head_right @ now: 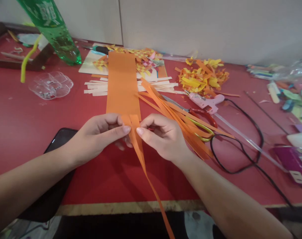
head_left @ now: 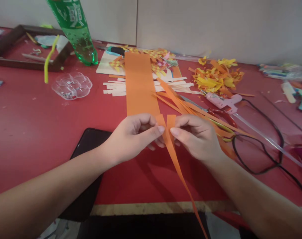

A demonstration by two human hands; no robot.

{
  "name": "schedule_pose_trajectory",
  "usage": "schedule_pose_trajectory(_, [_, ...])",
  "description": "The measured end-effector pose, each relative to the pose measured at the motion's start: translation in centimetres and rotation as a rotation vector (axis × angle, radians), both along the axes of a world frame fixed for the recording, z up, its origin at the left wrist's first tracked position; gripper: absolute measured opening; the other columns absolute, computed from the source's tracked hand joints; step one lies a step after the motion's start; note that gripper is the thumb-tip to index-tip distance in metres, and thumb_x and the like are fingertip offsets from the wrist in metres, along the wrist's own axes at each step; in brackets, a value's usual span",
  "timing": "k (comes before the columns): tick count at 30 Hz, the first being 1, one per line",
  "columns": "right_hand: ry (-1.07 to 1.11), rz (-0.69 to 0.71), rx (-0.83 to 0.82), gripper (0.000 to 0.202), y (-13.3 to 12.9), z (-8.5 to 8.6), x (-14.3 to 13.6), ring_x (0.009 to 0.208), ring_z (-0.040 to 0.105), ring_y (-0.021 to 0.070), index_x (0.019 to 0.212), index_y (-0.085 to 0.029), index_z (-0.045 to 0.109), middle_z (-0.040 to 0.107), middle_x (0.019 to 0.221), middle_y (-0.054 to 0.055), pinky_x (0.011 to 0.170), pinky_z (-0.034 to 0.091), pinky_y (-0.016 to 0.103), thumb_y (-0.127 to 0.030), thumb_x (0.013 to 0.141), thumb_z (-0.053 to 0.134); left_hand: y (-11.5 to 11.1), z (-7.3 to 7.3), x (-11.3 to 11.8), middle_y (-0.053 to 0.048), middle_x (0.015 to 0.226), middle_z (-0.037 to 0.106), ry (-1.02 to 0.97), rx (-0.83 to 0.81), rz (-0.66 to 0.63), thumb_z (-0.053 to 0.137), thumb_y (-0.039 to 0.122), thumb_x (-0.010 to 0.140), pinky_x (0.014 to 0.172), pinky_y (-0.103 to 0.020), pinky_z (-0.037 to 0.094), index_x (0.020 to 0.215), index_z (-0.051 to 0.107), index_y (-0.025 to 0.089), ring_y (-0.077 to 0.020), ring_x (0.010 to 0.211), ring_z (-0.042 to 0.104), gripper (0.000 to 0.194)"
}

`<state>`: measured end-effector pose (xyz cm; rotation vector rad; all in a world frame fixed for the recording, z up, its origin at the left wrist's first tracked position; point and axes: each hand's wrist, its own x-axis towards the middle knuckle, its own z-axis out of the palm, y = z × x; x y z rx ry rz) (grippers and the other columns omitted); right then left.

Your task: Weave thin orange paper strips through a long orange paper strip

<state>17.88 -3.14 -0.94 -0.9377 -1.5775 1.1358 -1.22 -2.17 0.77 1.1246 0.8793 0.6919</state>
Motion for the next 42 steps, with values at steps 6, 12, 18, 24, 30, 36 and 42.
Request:
schedule_pose_trajectory(6, [0.005, -0.036, -0.010, 0.017, 0.0, -0.4, 0.2, 0.047, 0.047, 0.0075, 0.071, -0.020, 0.062, 0.053, 0.057, -0.005, 0.044, 0.037, 0.022, -0.017, 0.088, 0.066, 0.0, -0.1, -0.2, 0.000, 0.071, 0.072, -0.021, -0.010, 0.007, 0.061, 0.026, 0.093, 0.063, -0.016, 0.056, 0.080, 0.060, 0.013, -0.0088, 0.068, 0.070, 0.018])
schedule_pose_trajectory(12, [0.108, -0.038, -0.123, 0.016, -0.1, -0.8, 0.4, 0.047, 0.048, 0.0076, 0.073, -0.020, 0.063, 0.056, 0.058, -0.005, 0.043, 0.038, 0.022, -0.022, 0.088, 0.068, -0.1, 0.1, -0.1, -0.002, 0.076, 0.072, -0.028, -0.035, -0.094, 0.066, 0.029, 0.090, 0.065, -0.018, 0.057, 0.084, 0.064, 0.012, -0.0108, 0.075, 0.071, 0.018])
schedule_pose_trajectory(18, [0.167, 0.063, -0.237, 0.012, -0.2, -1.1, 0.6, 0.054, 0.054, 0.0105, 0.078, -0.021, 0.066, 0.060, 0.065, -0.002, 0.049, 0.043, 0.025, -0.026, 0.090, 0.068, 0.0, -0.1, -0.2, -0.001, 0.075, 0.072, -0.010, -0.031, -0.094, 0.065, 0.024, 0.090, 0.063, -0.017, 0.056, 0.082, 0.064, 0.012, -0.0102, 0.073, 0.071, 0.014])
schedule_pose_trajectory(24, [0.115, 0.037, -0.168, 0.013, -0.2, -1.0, 0.6, 0.054, 0.051, 0.0099, 0.077, -0.020, 0.066, 0.058, 0.063, -0.003, 0.049, 0.042, 0.024, -0.026, 0.088, 0.069, 0.0, -0.2, -0.2, 0.001, 0.071, 0.072, -0.057, -0.039, -0.077, 0.066, 0.021, 0.089, 0.061, -0.016, 0.056, 0.080, 0.061, 0.013, -0.0091, 0.070, 0.071, 0.013])
schedule_pose_trajectory(30, [0.126, 0.008, -0.133, 0.014, -0.2, -1.0, 0.4, 0.052, 0.052, 0.0094, 0.075, -0.021, 0.065, 0.057, 0.062, -0.004, 0.049, 0.042, 0.024, -0.023, 0.088, 0.069, -0.1, 0.0, -0.1, 0.002, 0.069, 0.071, -0.068, -0.074, -0.026, 0.066, 0.018, 0.089, 0.059, -0.015, 0.056, 0.077, 0.061, 0.013, -0.0086, 0.067, 0.071, 0.013])
schedule_pose_trajectory(36, [0.163, 0.017, -0.171, 0.013, -0.2, -1.0, 0.4, 0.052, 0.053, 0.0100, 0.077, -0.021, 0.065, 0.059, 0.065, -0.003, 0.049, 0.043, 0.025, -0.025, 0.088, 0.069, -0.1, 0.0, -0.1, 0.000, 0.071, 0.072, -0.052, -0.072, -0.049, 0.067, 0.024, 0.089, 0.061, -0.016, 0.057, 0.080, 0.062, 0.013, -0.0100, 0.071, 0.072, 0.015])
schedule_pose_trajectory(42, [0.169, 0.047, -0.223, 0.013, -0.3, -1.0, 0.5, 0.059, 0.056, 0.0120, 0.079, -0.020, 0.066, 0.063, 0.069, -0.001, 0.055, 0.046, 0.027, -0.029, 0.089, 0.069, -0.1, 0.1, -0.2, -0.001, 0.075, 0.072, -0.029, -0.064, -0.126, 0.073, 0.031, 0.084, 0.063, -0.018, 0.057, 0.082, 0.064, 0.013, -0.0116, 0.075, 0.071, 0.020])
